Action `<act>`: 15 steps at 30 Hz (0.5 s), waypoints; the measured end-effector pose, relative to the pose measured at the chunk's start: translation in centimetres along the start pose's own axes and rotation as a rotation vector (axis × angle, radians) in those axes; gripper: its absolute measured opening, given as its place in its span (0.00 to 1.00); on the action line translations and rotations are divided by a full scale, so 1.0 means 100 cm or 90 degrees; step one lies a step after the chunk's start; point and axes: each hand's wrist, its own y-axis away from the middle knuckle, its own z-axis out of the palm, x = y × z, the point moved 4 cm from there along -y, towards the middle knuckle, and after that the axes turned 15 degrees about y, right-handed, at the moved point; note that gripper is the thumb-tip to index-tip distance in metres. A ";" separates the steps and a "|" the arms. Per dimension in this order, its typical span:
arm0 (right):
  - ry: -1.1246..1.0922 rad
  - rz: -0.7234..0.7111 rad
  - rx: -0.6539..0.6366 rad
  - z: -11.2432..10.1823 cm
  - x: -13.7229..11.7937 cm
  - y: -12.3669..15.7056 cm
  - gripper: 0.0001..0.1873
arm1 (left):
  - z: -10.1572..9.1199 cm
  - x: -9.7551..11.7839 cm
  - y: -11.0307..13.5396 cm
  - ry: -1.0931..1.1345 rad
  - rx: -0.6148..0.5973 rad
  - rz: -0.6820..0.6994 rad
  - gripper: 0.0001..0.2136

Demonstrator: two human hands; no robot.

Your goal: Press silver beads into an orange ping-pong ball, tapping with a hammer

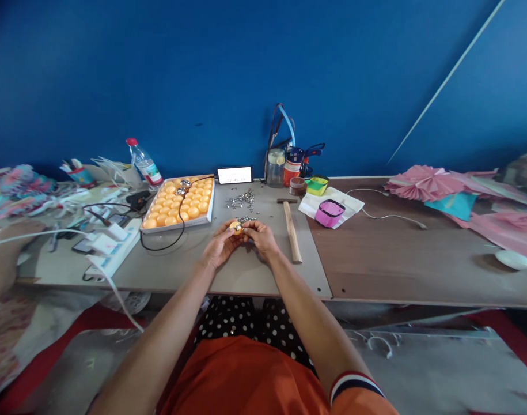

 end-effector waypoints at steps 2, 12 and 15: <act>0.017 0.015 0.000 0.000 0.001 0.001 0.13 | -0.001 -0.001 0.000 -0.004 0.009 -0.003 0.17; 0.053 0.010 -0.030 0.001 0.000 0.003 0.14 | -0.004 -0.003 -0.003 0.005 0.015 -0.004 0.16; 0.053 0.012 -0.033 0.001 0.001 0.002 0.15 | -0.004 -0.003 -0.003 0.001 0.012 -0.004 0.16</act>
